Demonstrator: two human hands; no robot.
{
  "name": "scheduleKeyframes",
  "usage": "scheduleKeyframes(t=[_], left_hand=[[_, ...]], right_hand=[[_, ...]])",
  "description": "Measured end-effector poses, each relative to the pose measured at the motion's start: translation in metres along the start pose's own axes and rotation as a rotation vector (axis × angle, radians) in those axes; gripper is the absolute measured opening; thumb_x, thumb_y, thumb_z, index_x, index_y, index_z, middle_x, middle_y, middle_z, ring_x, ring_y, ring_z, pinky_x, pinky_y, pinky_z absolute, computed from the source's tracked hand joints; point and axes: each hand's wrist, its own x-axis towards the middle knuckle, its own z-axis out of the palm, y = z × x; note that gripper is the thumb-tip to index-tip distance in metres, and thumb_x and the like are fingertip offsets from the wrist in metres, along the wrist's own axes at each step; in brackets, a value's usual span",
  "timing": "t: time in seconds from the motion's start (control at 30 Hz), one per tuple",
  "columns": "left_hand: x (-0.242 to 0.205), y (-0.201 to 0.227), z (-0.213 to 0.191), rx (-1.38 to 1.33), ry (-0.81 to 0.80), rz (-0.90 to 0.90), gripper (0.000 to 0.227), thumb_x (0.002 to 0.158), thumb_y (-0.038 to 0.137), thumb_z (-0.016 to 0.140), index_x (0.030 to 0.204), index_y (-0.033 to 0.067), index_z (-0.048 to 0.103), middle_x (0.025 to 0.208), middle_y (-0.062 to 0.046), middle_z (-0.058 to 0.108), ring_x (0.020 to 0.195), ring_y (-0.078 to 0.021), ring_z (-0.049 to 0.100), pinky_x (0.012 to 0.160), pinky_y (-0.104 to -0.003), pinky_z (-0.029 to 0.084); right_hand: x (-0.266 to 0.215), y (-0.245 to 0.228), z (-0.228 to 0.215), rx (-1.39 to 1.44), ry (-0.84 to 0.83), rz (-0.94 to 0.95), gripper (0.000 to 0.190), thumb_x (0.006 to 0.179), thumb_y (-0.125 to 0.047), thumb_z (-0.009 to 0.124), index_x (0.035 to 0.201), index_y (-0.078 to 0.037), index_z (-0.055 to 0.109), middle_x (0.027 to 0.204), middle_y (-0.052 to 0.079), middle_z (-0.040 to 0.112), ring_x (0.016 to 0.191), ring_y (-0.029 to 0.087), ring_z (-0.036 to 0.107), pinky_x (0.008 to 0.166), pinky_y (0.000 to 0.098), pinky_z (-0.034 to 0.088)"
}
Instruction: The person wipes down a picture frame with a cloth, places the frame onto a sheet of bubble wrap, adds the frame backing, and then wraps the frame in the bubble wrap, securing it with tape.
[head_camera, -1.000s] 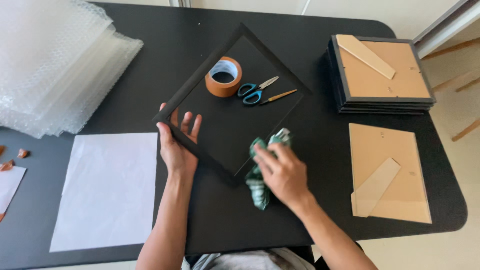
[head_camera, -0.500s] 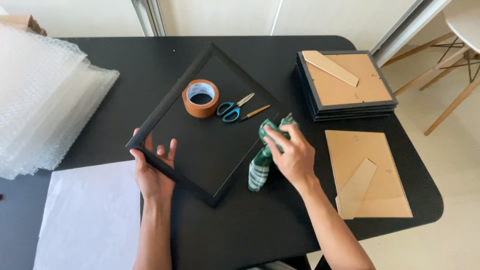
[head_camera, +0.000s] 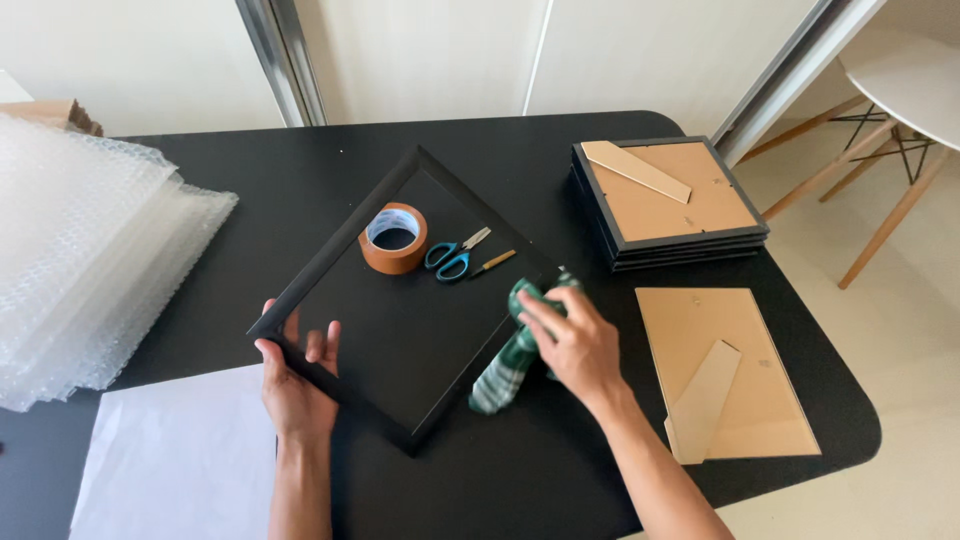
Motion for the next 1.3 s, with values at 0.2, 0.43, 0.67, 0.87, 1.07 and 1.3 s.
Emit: scheduleKeyframes(t=[0.2,0.43,0.67,0.87,1.07,1.3], left_hand=[[0.009,-0.005,-0.012,-0.019,-0.032,-0.029,0.054,0.108,0.042,0.038,0.157,0.0209,0.044,0.151,-0.002,0.057,0.071,-0.0099,0.042,0.11,-0.049,0.053],[0.013,-0.004,-0.013,0.093,-0.069,-0.077,0.055,0.108,0.04,0.038,0.158,0.0175,0.041,0.15,-0.008,0.056,0.079,-0.0138,0.05,0.109,-0.052,0.051],[0.015,-0.004,-0.014,0.954,0.063,0.319,0.059,0.107,0.021,0.055,0.162,0.0114,0.034,0.142,-0.02,0.055,0.114,-0.0326,0.057,0.106,-0.051,0.051],[-0.042,-0.035,0.075,1.485,-0.007,1.0,0.066,0.081,0.01,0.081,0.143,0.0079,0.058,0.151,-0.017,0.044,0.14,-0.0422,0.038,0.12,-0.055,0.028],[-0.066,-0.111,0.105,0.987,-0.54,-0.005,0.067,0.093,0.011,0.069,0.152,-0.0043,0.04,0.13,-0.034,0.062,0.122,-0.0494,0.062,0.101,-0.058,0.052],[-0.07,-0.119,0.11,0.907,-0.584,-0.268,0.066,0.097,0.005,0.064,0.154,-0.0009,0.032,0.11,-0.02,0.075,0.098,-0.0297,0.077,0.079,-0.041,0.064]], right_hand=[[0.025,0.024,-0.029,0.134,-0.081,0.325,0.039,0.097,-0.038,0.069,0.136,-0.035,0.068,0.117,-0.001,0.063,0.105,0.028,0.07,0.084,0.0455,0.06],[0.018,0.034,-0.048,0.693,-0.6,0.528,0.045,0.099,-0.032,0.066,0.137,-0.01,0.069,0.125,0.02,0.075,0.123,0.04,0.066,0.106,0.0516,0.051],[-0.043,0.057,-0.013,1.083,-0.468,0.607,0.028,0.093,-0.018,0.075,0.116,-0.002,0.078,0.106,0.014,0.082,0.105,0.016,0.069,0.101,0.0407,0.052],[-0.057,0.028,-0.024,1.089,-0.387,0.74,0.028,0.093,-0.017,0.075,0.117,-0.001,0.078,0.104,0.012,0.082,0.104,0.015,0.069,0.102,0.0412,0.053],[-0.059,0.009,-0.019,0.964,-0.404,0.74,0.032,0.093,-0.024,0.077,0.12,-0.008,0.077,0.111,0.009,0.082,0.114,0.014,0.067,0.108,0.0404,0.049],[-0.039,0.0,-0.045,0.831,-0.571,0.636,0.03,0.098,-0.023,0.068,0.121,-0.006,0.076,0.121,0.019,0.078,0.123,0.029,0.067,0.107,0.0487,0.051]])
